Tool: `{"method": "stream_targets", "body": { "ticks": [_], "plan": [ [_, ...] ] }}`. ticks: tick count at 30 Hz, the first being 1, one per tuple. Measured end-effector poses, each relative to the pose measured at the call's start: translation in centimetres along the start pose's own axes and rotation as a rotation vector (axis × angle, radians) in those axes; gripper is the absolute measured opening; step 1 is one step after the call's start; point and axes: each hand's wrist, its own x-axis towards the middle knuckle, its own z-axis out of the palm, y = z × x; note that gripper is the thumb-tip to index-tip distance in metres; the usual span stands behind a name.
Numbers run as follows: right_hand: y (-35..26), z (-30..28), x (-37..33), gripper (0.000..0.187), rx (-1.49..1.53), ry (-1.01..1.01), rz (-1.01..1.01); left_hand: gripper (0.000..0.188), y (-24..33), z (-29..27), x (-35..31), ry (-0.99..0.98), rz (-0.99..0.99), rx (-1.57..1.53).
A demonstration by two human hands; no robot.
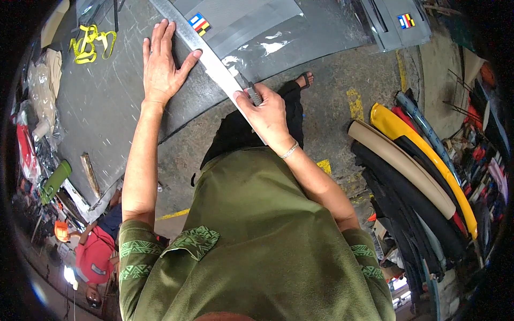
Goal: Trimming plastic sheets using a utility knife and a metal ruler on a workbench.
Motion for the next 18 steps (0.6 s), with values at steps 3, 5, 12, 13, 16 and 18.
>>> {"method": "stream_targets", "body": {
  "ticks": [3,5,12,13,16,18],
  "plan": [
    [0.32,0.03,0.11,0.036,-0.029,-0.005,0.002,0.093,-0.04,0.02,0.02,0.003,0.002,0.000],
    [0.41,0.15,0.12,0.036,-0.018,-0.004,0.001,0.094,-0.11,0.06,0.04,0.003,0.002,-0.001],
    [0.53,0.41,0.22,0.036,0.011,0.008,-0.030,0.099,-0.12,0.05,0.00,0.006,0.004,-0.009],
    [0.63,0.36,0.20,0.036,0.011,0.007,-0.029,0.100,-0.12,0.06,0.03,0.008,0.003,-0.011],
    [0.15,0.22,0.23,0.035,0.025,0.008,-0.026,0.101,-0.18,0.16,0.04,0.009,-0.001,-0.001],
    [0.31,0.11,0.34,0.034,-0.003,-0.007,-0.001,0.101,-0.12,0.12,0.05,0.006,-0.005,-0.002]
  ]
}}
